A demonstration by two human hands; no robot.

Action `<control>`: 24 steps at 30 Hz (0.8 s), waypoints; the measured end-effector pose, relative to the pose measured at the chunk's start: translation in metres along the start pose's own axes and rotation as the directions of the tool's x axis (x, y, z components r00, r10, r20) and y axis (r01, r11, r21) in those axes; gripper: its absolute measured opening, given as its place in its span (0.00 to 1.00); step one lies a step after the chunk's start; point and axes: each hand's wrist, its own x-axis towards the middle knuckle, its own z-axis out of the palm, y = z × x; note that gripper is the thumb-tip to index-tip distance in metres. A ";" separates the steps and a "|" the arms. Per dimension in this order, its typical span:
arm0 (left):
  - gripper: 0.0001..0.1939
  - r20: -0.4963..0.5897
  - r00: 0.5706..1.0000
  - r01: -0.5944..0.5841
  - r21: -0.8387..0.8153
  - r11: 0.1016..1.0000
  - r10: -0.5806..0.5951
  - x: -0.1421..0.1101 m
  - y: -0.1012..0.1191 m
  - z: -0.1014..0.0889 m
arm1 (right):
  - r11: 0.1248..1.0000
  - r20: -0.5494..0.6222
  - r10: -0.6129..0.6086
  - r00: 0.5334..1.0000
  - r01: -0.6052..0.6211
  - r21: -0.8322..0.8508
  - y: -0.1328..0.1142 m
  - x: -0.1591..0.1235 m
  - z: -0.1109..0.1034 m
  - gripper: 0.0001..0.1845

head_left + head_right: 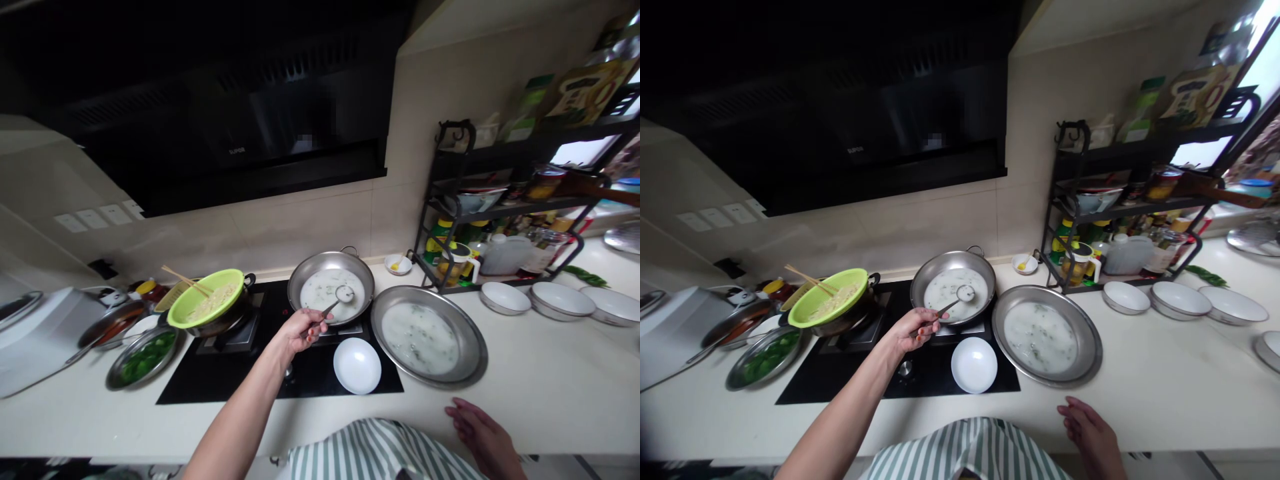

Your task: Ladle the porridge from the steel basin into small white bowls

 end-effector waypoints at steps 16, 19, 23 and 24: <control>0.10 0.112 0.986 0.025 0.634 0.773 -0.124 0.033 -0.068 0.079 | 0.997 0.004 0.063 0.998 -0.064 0.051 -0.001 -0.004 0.001 0.23; 0.07 0.178 0.983 -0.180 0.912 0.368 0.040 0.042 -0.093 0.085 | 0.998 -0.006 0.051 0.999 -0.051 0.045 0.000 -0.003 -0.001 0.22; 0.16 0.284 0.927 -0.292 0.956 -0.003 0.243 0.043 -0.106 0.081 | 0.998 -0.029 0.059 0.998 -0.058 0.033 0.003 -0.001 -0.004 0.20; 0.16 0.291 0.921 -0.309 0.951 0.031 0.259 0.042 -0.105 0.079 | 0.997 -0.027 0.066 0.997 -0.065 0.034 0.003 -0.001 -0.004 0.20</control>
